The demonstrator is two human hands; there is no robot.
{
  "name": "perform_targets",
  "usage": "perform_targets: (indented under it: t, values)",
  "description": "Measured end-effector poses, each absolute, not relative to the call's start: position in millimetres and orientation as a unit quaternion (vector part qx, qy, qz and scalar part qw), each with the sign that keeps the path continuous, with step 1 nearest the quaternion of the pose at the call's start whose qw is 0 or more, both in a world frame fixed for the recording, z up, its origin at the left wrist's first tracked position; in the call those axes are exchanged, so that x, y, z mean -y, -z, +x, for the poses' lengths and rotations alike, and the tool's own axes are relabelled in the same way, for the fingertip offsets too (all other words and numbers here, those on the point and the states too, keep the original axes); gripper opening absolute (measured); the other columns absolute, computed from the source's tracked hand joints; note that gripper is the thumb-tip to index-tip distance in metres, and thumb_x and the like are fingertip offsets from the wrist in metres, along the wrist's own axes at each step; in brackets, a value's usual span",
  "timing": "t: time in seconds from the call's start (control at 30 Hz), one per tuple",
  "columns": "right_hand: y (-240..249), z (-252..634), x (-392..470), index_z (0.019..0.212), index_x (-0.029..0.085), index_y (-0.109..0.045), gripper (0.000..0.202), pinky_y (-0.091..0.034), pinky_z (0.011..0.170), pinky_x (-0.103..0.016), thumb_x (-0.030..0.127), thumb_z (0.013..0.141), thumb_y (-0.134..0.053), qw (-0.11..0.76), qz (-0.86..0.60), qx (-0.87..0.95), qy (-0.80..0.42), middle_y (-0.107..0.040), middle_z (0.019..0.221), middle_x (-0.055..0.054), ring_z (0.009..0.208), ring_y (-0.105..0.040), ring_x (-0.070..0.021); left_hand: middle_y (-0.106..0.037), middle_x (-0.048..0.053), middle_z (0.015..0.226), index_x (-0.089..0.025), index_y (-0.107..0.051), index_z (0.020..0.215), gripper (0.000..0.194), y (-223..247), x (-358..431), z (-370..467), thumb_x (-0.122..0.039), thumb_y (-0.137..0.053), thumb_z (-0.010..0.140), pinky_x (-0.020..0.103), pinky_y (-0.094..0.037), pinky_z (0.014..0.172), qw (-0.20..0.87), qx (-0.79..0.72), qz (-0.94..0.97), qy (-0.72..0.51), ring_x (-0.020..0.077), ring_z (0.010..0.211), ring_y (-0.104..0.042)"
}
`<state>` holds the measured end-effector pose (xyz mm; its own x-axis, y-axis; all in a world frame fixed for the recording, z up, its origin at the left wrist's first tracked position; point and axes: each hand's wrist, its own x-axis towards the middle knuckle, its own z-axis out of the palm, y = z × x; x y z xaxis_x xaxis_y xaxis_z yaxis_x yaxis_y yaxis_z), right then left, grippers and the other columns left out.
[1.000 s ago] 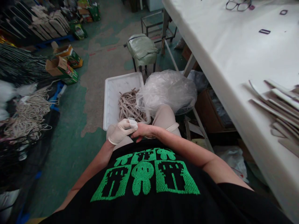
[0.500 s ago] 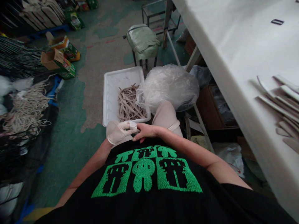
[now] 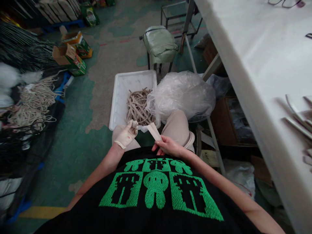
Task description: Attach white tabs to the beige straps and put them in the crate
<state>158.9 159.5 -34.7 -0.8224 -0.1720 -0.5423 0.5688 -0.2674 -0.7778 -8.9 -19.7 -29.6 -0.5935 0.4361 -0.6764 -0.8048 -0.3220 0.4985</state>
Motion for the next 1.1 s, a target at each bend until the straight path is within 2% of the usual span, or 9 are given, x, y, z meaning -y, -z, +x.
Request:
perform_targets:
  t: [0.1, 0.33, 0.57, 0.8, 1.1]
  values:
    - [32, 155, -152, 0.090, 0.019, -0.051, 0.040, -0.044, 0.042, -0.016, 0.055, 0.083, -0.066, 0.204, 0.164, -0.593, 0.761, -0.073, 0.082, -0.003, 0.050, -0.062, -0.0073, -0.075, 0.001, 0.078, -0.015, -0.068, 0.086, 0.007, 26, 17, -7, -0.020, -0.069, 0.091, 0.017, -0.054, 0.056, 0.412, -0.401, -0.236, -0.783, 0.0091, 0.063, -0.070]
    - [27, 140, -141, 0.091, 0.019, -0.050, 0.032, -0.044, 0.041, -0.017, 0.048, 0.085, -0.063, 0.172, 0.165, -0.631, 0.738, -0.070, 0.077, 0.001, 0.049, -0.062, -0.0082, -0.075, 0.001, 0.077, -0.014, -0.069, 0.082, 0.011, 28, 0, 2, -0.020, -0.069, 0.091, 0.017, -0.053, 0.055, 0.412, -0.387, -0.231, -0.792, 0.0085, 0.061, -0.068]
    - [31, 136, -141, 0.090, 0.019, -0.049, 0.022, -0.043, 0.040, -0.018, 0.038, 0.088, -0.060, 0.178, 0.178, -0.640, 0.726, -0.069, 0.076, 0.001, 0.048, -0.062, -0.0087, -0.075, 0.000, 0.077, -0.015, -0.068, 0.081, 0.009, 36, -8, 4, -0.019, -0.073, 0.087, 0.018, -0.051, 0.055, 0.399, -0.394, -0.223, -0.797, 0.0092, 0.063, -0.068]
    - [30, 137, -141, 0.090, 0.020, -0.049, 0.021, -0.044, 0.040, -0.018, 0.040, 0.089, -0.057, 0.153, 0.173, -0.667, 0.708, -0.068, 0.079, 0.000, 0.049, -0.062, -0.0090, -0.076, 0.001, 0.074, -0.015, -0.068, 0.085, 0.013, 33, -6, 3, -0.019, -0.062, 0.095, 0.016, -0.053, 0.053, 0.398, -0.384, -0.260, -0.792, 0.0088, 0.060, -0.069]
    - [34, 129, -139, 0.087, 0.020, -0.049, 0.011, -0.045, 0.040, -0.018, 0.028, 0.093, -0.055, 0.177, 0.181, -0.694, 0.674, -0.069, 0.077, 0.000, 0.049, -0.062, -0.0093, -0.077, 0.003, 0.082, -0.015, -0.070, 0.083, 0.008, 41, -9, 9, -0.021, -0.075, 0.085, 0.019, -0.051, 0.058, 0.410, -0.402, -0.228, -0.786, 0.0110, 0.069, -0.070]
